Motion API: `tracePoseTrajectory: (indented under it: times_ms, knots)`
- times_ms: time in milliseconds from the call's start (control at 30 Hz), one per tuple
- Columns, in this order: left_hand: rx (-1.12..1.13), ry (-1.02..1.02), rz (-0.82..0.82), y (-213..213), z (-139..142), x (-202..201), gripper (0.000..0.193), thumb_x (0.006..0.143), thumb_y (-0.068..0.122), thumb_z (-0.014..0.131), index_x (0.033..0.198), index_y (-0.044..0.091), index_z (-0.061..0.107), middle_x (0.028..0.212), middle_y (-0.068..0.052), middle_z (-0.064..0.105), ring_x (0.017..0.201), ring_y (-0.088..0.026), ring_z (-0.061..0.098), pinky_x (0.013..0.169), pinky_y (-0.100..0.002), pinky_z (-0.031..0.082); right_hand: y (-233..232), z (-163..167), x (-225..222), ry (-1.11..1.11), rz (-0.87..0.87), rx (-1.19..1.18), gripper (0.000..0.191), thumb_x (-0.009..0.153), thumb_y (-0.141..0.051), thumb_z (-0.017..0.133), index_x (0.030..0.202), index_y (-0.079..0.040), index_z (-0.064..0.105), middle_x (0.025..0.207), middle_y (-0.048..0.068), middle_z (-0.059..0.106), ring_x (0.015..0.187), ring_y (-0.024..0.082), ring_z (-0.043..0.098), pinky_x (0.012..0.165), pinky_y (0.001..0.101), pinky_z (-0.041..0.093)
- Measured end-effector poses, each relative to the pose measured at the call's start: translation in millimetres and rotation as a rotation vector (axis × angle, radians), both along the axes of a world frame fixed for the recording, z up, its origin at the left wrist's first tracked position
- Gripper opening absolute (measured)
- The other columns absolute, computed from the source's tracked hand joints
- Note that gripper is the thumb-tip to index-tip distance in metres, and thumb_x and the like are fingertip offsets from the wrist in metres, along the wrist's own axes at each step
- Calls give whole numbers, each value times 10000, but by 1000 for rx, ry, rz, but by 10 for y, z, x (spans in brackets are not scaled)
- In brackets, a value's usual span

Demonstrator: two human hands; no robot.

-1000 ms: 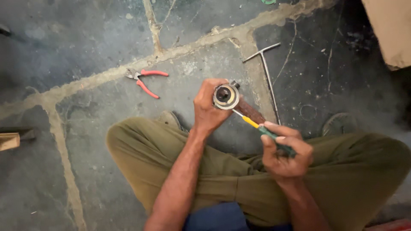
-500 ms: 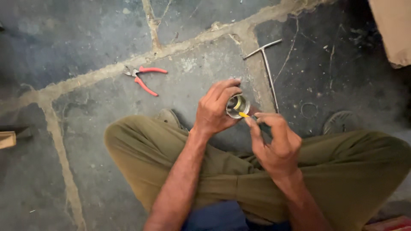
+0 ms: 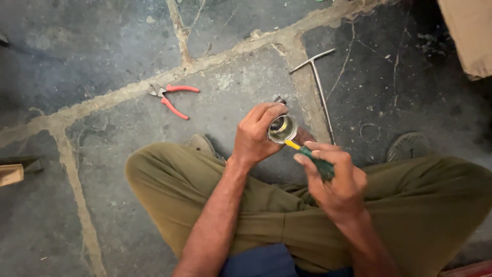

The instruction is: The person sits on the floor and uses a hammer and punch to drive a pin into a cylindrical metal part. They then use a screwdriver to remove a black ring from the part and place it on the floor.

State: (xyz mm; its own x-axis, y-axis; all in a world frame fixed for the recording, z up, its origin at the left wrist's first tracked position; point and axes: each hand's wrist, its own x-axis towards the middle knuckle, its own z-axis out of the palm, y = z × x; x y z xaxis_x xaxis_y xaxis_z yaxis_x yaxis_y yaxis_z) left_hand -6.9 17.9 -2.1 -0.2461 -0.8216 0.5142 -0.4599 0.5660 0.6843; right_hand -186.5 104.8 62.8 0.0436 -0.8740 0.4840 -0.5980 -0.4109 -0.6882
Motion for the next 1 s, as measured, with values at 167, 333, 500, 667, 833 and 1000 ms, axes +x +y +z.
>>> tracePoseTrajectory:
  times_ms: [167,333,500,667,833,1000]
  knots:
    - [11,6,11,21,0,7,536,716,107,872,1198,109,638,1173,-87,681,1077,-311,700,914,-400,583,-39,-49,113,-23,-45,-11,330,910,-21,827,1044,-1,526,1059,201,741,962,285,774,789,345,617]
    - [1,-54,47,0,-9,31,520,718,117,872,1180,109,635,1161,-76,679,1048,-307,693,888,-400,576,-30,43,152,116,-34,4,288,869,-42,844,1058,-2,630,1052,188,740,987,311,763,825,370,608]
    - [40,-89,81,20,-38,12,514,678,130,857,1152,102,659,1110,-89,691,1006,-320,696,844,-406,573,7,97,114,222,-63,138,239,869,-90,829,1075,-27,725,963,149,742,828,309,735,692,377,572]
    - [279,51,290,0,-78,-92,369,747,253,929,988,90,702,941,-114,702,868,-324,707,752,-415,563,-126,-63,228,403,-101,-142,273,888,-76,861,1114,39,759,791,106,658,632,276,642,555,400,498]
    - [98,124,243,-56,-56,-36,348,785,141,863,1077,78,684,1061,-127,707,970,-336,710,833,-405,582,-91,-67,242,256,-62,-181,245,924,-53,829,1129,13,712,896,112,672,761,282,684,677,385,553]
    - [-5,80,176,-36,-19,-34,415,778,91,865,1137,88,658,1115,-96,688,1043,-325,687,904,-409,566,70,131,200,239,-113,-53,233,897,-64,824,1103,-28,720,909,100,695,771,288,695,683,387,548]
